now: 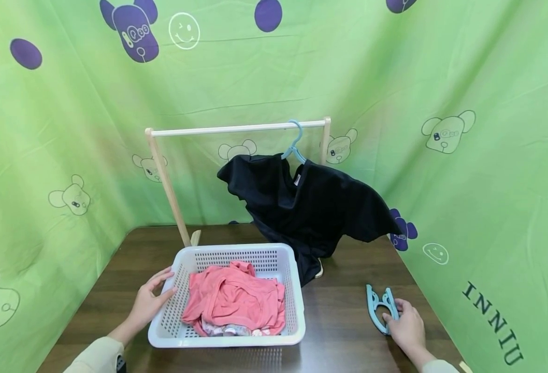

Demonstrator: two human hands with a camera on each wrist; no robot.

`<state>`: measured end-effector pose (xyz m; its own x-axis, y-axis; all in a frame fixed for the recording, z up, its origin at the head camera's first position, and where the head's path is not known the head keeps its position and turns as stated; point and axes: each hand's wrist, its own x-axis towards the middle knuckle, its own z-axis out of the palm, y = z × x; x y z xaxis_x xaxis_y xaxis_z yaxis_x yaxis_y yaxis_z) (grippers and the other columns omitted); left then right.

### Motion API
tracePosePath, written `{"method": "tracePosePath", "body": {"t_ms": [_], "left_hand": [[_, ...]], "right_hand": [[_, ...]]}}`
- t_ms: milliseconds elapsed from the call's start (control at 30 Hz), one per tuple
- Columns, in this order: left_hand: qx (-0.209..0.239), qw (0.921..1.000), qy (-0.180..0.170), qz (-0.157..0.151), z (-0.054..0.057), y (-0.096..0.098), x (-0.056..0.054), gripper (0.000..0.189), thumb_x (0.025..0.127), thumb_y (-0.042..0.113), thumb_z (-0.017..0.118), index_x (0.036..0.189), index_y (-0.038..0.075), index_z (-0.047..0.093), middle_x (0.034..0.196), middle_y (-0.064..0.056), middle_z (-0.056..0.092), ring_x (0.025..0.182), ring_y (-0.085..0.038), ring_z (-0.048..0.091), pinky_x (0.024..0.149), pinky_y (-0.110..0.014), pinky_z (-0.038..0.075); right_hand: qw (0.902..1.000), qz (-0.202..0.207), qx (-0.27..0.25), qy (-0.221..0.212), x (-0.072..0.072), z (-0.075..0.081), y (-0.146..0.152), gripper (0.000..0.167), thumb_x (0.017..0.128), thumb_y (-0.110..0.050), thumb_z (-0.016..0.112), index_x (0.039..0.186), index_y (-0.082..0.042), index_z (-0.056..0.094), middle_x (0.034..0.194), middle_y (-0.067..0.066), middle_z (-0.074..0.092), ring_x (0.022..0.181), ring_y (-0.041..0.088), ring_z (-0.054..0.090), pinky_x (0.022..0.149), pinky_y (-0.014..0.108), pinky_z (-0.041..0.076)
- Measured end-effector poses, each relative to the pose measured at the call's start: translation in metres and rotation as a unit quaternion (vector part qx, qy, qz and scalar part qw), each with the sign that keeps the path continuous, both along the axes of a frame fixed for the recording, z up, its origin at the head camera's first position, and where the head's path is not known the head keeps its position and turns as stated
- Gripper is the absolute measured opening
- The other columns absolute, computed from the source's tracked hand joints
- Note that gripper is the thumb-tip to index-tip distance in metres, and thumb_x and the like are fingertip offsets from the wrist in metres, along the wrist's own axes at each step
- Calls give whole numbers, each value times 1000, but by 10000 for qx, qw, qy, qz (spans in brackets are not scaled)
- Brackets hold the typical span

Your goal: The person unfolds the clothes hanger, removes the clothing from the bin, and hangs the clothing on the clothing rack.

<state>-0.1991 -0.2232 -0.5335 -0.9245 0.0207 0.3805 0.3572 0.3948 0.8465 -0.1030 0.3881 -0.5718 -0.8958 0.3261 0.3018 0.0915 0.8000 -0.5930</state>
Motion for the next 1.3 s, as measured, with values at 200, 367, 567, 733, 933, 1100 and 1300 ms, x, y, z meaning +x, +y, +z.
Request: {"method": "tracePosePath", "body": {"t_ms": [200, 367, 567, 733, 933, 1100, 1300], "left_hand": [[23, 9999, 106, -41, -1, 0, 0, 38, 79, 1, 78, 115, -5, 67, 132, -22, 56, 123, -40, 49, 90, -4, 31], [-4, 9998, 212, -47, -2, 0, -1, 37, 78, -2, 77, 114, -6, 67, 131, -22, 57, 121, -39, 51, 88, -6, 34], [-38, 9997, 245, 20, 0, 0, 0, 37, 77, -6, 76, 112, -7, 68, 130, -21, 58, 118, -39, 52, 86, -9, 37], [-25, 9998, 185, 34, 1, 1, 1, 36, 78, -6, 76, 113, -6, 67, 130, -21, 58, 119, -38, 53, 89, -11, 38], [-30, 9996, 280, -6, 16, 7, 10, 36, 78, -12, 73, 113, -12, 65, 128, -28, 57, 118, -43, 52, 94, -25, 44], [-145, 9995, 273, -17, 34, 13, 21, 36, 77, -14, 71, 112, -16, 63, 126, -32, 55, 116, -46, 52, 94, -43, 47], [-106, 9996, 243, 20, 18, 8, 12, 36, 78, -12, 73, 113, -13, 64, 128, -29, 56, 117, -43, 53, 94, -42, 47]], "right_hand": [[9973, -382, -314, -551, -6, 2, 3, 50, 80, -6, 74, 117, 17, 50, 97, 30, 64, 88, 45, 61, 76, 50, 42], [9947, -492, -332, -836, -9, 5, 6, 46, 81, -9, 70, 116, 15, 54, 94, 23, 67, 90, 45, 60, 75, 51, 41], [9947, -441, -283, -884, -9, 7, 7, 43, 80, -11, 70, 113, 15, 59, 91, 20, 70, 86, 42, 62, 68, 46, 43], [9959, -321, -285, -791, -9, 13, 4, 39, 80, -9, 70, 110, 15, 62, 88, 19, 70, 75, 28, 64, 64, 40, 45], [9970, -308, -382, -604, -12, 22, -2, 36, 83, -6, 69, 109, 16, 63, 90, 22, 70, 74, 23, 65, 67, 38, 45], [9970, -375, -478, -488, -14, 30, -7, 34, 84, -7, 68, 111, 15, 63, 93, 22, 70, 76, 22, 67, 69, 36, 45], [9956, -222, -814, -401, -12, 43, -20, 35, 85, -6, 68, 114, 13, 63, 99, 25, 69, 74, 8, 63, 65, 22, 45]]}}
